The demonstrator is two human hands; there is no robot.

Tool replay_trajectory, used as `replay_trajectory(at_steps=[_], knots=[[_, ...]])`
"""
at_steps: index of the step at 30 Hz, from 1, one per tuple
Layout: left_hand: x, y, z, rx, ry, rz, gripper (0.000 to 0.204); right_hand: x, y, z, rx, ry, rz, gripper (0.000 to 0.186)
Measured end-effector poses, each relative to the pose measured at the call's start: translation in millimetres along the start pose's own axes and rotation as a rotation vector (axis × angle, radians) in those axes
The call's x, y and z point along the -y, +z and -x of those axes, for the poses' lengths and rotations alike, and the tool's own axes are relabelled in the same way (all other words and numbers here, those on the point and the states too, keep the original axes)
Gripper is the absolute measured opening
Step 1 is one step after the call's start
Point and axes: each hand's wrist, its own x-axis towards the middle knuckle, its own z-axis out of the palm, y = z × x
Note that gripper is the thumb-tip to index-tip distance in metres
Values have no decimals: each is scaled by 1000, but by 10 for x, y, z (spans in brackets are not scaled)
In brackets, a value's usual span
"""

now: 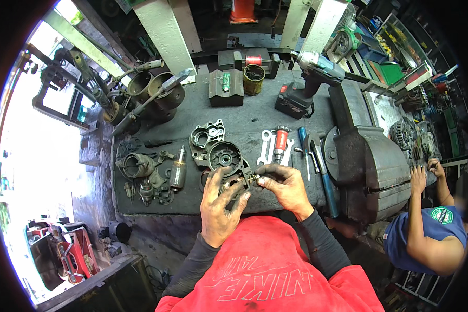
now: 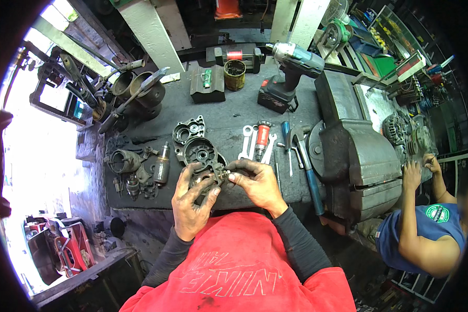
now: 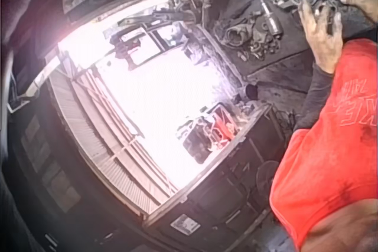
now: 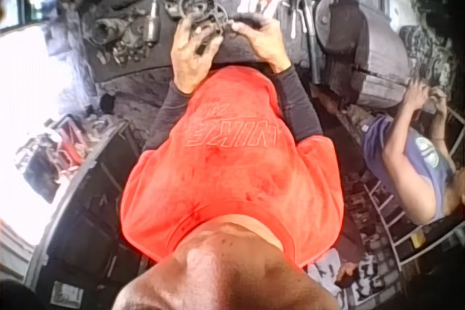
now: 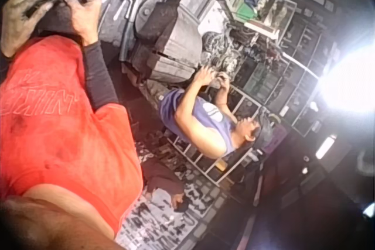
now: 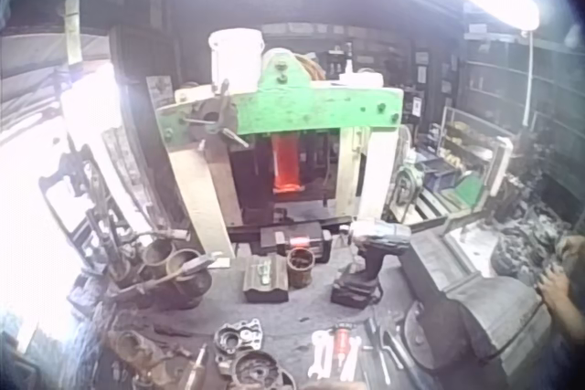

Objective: The person uses a wrench to tighten bolts on a mechanical housing component on a workbench. They briefly walk to a nearby shelf to retrieve a small part, then return to continue tightening the component.

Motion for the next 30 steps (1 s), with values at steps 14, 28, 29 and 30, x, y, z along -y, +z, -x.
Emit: replay_trajectory(at_steps=[14, 28, 29, 30], knots=[[25, -1, -11, -31, -20, 20, 33, -50, 69, -95, -45, 107, 231, 42], [13, -9, -15, -29, -40, 34, 31, -30, 57, -65, -26, 71, -48, 28], [12, -10, -13, -29, -32, 27, 32, -5, 33, -74, -10, 91, -31, 27], [11, -11, -13, -25, -35, 33, 32, 19, 13, -88, 35, 79, 18, 28]])
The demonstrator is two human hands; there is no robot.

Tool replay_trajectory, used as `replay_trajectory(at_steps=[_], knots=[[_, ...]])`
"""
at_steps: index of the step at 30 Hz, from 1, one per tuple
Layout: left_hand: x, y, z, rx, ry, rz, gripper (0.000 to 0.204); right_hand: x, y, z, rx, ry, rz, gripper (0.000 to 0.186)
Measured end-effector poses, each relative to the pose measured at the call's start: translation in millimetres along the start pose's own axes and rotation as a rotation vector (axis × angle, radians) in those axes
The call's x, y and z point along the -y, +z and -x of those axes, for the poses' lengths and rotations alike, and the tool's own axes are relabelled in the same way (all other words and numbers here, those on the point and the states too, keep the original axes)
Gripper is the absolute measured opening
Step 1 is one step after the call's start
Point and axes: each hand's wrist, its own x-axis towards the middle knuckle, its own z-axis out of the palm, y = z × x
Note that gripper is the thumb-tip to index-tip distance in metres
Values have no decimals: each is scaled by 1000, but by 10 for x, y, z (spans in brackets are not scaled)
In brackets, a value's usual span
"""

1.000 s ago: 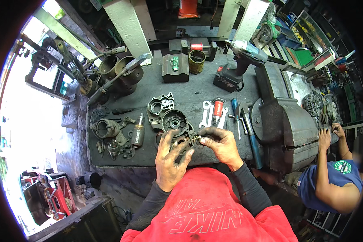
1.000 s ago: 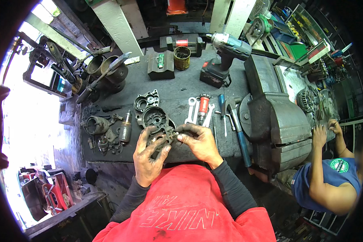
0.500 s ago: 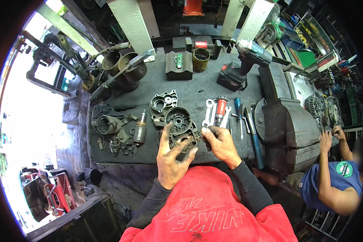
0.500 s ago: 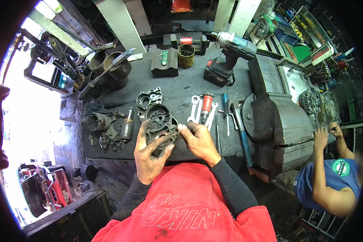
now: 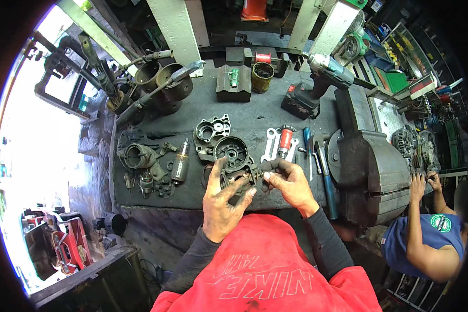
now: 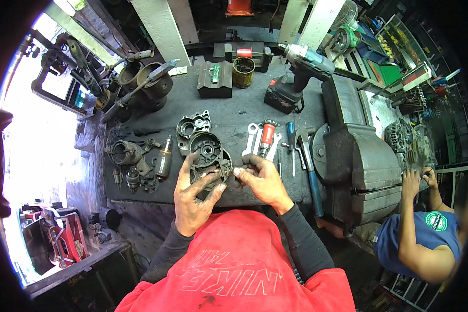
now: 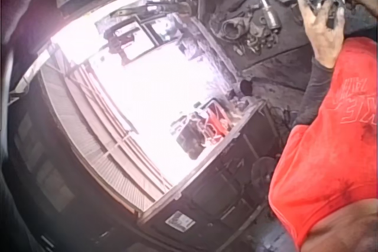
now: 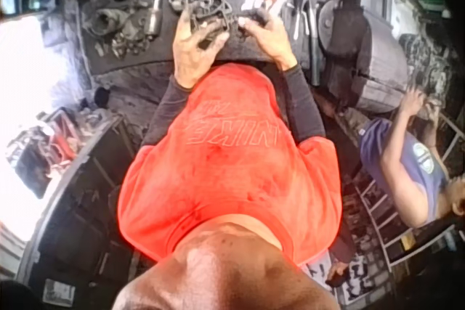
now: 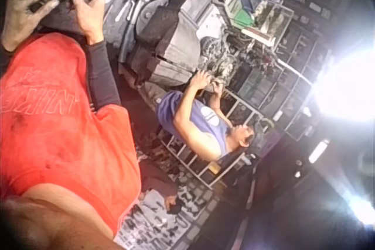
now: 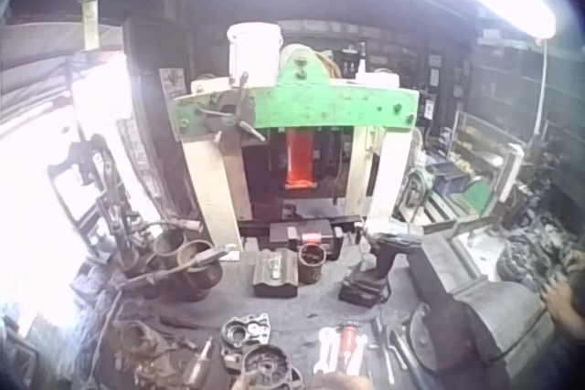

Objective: The person uses a wrench to tighten bolts on a mechanical housing component on a workbench. They briefly walk to a nearby shelf to retrieve a small part, then return to continue tightening the component.

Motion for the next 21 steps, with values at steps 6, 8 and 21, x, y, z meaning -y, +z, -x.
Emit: replay_trajectory(at_steps=[6, 8, 21], knots=[[-9, -16, -8, 16, -16, -1, 31, 111, -64, -57, 72, 149, 186, 32], [-11, -17, -16, 21, -1, -10, 31, 103, -56, -44, 63, 79, 122, 27], [-11, -11, -6, 5, -23, 41, 32, -32, -143, -21, 68, -6, 38, 30]])
